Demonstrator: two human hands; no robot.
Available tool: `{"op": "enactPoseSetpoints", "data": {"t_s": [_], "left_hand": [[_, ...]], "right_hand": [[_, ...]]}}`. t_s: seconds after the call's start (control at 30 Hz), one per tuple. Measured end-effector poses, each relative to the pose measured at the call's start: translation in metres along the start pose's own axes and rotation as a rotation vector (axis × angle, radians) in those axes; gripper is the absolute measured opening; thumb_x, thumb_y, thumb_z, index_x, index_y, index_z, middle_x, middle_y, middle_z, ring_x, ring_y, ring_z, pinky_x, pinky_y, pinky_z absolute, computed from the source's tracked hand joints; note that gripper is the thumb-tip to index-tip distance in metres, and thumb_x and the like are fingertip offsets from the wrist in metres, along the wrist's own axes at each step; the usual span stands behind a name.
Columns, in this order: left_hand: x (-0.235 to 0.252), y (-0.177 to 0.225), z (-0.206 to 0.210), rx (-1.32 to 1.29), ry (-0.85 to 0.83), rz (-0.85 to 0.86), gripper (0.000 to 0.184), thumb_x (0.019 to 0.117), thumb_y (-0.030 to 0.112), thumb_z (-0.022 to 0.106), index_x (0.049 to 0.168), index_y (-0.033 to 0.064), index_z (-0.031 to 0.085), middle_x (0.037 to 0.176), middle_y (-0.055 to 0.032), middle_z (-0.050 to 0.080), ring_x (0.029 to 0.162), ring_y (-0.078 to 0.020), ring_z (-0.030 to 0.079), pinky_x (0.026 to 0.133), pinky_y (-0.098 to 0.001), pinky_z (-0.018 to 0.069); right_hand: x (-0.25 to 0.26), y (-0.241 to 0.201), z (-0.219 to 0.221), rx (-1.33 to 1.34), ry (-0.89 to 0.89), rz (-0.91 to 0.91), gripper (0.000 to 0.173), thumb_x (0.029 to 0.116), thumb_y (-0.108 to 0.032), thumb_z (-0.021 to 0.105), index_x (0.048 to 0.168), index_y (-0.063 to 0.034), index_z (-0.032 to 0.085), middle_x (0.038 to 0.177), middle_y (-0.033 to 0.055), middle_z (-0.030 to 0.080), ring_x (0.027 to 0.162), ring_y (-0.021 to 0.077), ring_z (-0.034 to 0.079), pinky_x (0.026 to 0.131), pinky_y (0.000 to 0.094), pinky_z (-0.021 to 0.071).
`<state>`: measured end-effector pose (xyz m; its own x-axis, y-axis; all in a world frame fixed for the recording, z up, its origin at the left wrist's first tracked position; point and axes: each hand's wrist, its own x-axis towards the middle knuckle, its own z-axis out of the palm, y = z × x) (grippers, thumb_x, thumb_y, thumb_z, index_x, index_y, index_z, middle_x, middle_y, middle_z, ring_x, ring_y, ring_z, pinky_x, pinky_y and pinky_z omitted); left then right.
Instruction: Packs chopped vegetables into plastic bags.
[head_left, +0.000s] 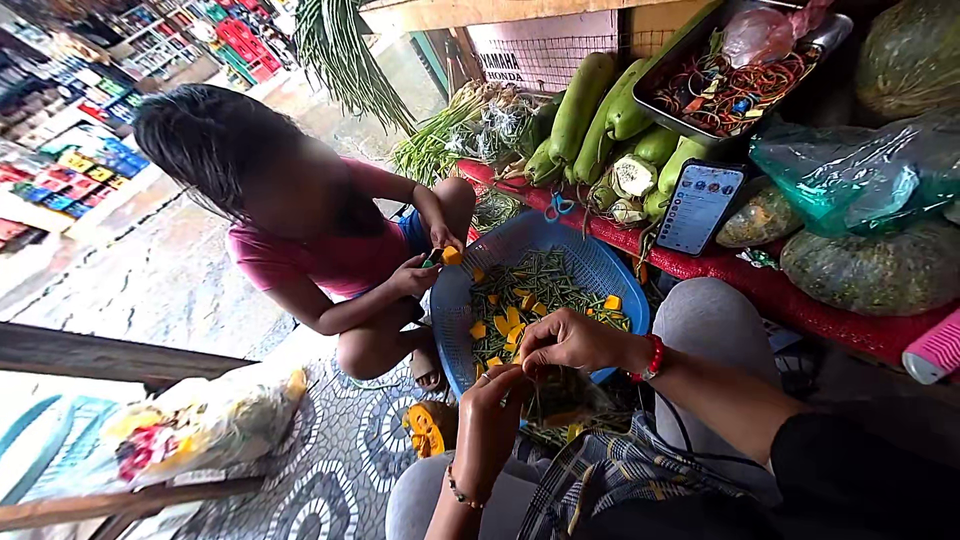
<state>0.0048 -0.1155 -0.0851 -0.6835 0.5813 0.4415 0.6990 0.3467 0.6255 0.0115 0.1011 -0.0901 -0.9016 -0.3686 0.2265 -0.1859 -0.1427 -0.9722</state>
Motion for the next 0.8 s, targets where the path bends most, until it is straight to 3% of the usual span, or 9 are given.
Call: {"op": "enactPoseSetpoints", "data": {"t_s": [0.13,0.23,0.3,0.37,0.47,0.5,0.57,0.67,0.8], "left_hand": [[-0.002,-0.003,0.015,0.202,0.256,0.106,0.015,0.0948,0.005,0.066,0.099,-0.0013,0.080,0.094,-0.0135,0.077,0.088,-0.0073,0.073,0.082,-0.0165,0.0553],[0.002,-0.010,0.020,0.329,0.294,0.183,0.016,0.0960,0.007,0.065,0.098,0.0002,0.080,0.089,-0.0140,0.076,0.083,-0.0116,0.073,0.078,-0.0183,0.0555],[0.003,-0.016,0.021,0.420,0.250,0.179,0.018,0.0957,0.009,0.063,0.096,0.0011,0.079,0.086,-0.0143,0.074,0.081,-0.0176,0.072,0.076,-0.0242,0.0566],[0.001,-0.020,0.024,0.455,0.178,0.090,0.020,0.0952,0.010,0.060,0.094,-0.0001,0.078,0.084,-0.0152,0.069,0.076,-0.0221,0.069,0.069,-0.0314,0.0566],[0.000,-0.016,0.017,0.027,0.024,-0.409,0.018,0.0973,0.006,0.056,0.096,-0.0019,0.073,0.081,-0.0028,0.065,0.070,-0.0072,0.059,0.066,-0.0233,0.0496],[0.003,-0.014,0.012,-0.271,0.005,-0.636,0.018,0.1006,0.004,0.052,0.094,0.0023,0.068,0.072,0.0046,0.061,0.058,0.0004,0.052,0.056,-0.0158,0.0436],[0.009,-0.009,0.002,-0.822,0.003,-0.955,0.031,0.1058,0.004,0.040,0.087,0.0085,0.064,0.061,0.0058,0.056,0.046,0.0016,0.043,0.044,-0.0141,0.0355],[0.007,-0.009,-0.002,-1.158,0.023,-1.056,0.038,0.1082,0.008,0.034,0.084,0.0128,0.062,0.058,0.0079,0.051,0.044,0.0030,0.040,0.042,-0.0124,0.0334],[0.004,-0.005,0.005,-0.988,0.158,-0.994,0.029,0.1054,0.001,0.046,0.087,0.0056,0.067,0.060,0.0039,0.055,0.047,-0.0005,0.043,0.045,-0.0153,0.0363]], "right_hand": [[0.004,0.002,0.003,0.139,0.072,0.154,0.010,0.1017,-0.006,0.061,0.100,0.0008,0.068,0.077,-0.0017,0.069,0.060,0.0037,0.066,0.058,0.0199,0.0573],[0.008,0.006,0.006,0.160,0.130,0.260,0.013,0.1031,-0.009,0.060,0.102,0.0015,0.067,0.074,-0.0010,0.066,0.053,0.0028,0.060,0.052,0.0181,0.0525],[0.007,0.010,0.010,0.034,0.226,0.265,0.014,0.1007,-0.010,0.065,0.108,0.0015,0.069,0.086,0.0027,0.068,0.056,0.0016,0.058,0.053,0.0172,0.0510],[0.002,0.015,0.020,-0.224,0.300,0.173,0.031,0.0985,-0.009,0.064,0.127,0.0016,0.067,0.115,0.0142,0.063,0.071,0.0046,0.053,0.064,0.0188,0.0463],[-0.005,0.024,0.043,-0.413,0.357,0.008,0.028,0.0959,-0.015,0.067,0.115,0.0036,0.072,0.108,0.0205,0.064,0.079,0.0165,0.059,0.071,0.0271,0.0507],[-0.007,0.027,0.050,-0.459,0.342,-0.035,0.028,0.0950,-0.016,0.069,0.114,0.0040,0.073,0.108,0.0215,0.066,0.085,0.0211,0.064,0.077,0.0305,0.0542],[-0.006,0.040,0.057,-0.610,0.367,-0.197,0.025,0.0926,-0.010,0.070,0.112,0.0037,0.075,0.110,0.0221,0.070,0.100,0.0300,0.070,0.091,0.0372,0.0567],[0.000,0.049,0.057,-0.763,0.415,-0.384,0.019,0.0944,-0.007,0.066,0.107,0.0017,0.077,0.107,0.0176,0.074,0.104,0.0313,0.071,0.096,0.0394,0.0559],[0.000,0.038,0.051,-0.711,0.336,-0.274,0.018,0.0960,-0.003,0.059,0.099,0.0059,0.075,0.103,0.0209,0.073,0.097,0.0305,0.072,0.089,0.0367,0.0582]]}}
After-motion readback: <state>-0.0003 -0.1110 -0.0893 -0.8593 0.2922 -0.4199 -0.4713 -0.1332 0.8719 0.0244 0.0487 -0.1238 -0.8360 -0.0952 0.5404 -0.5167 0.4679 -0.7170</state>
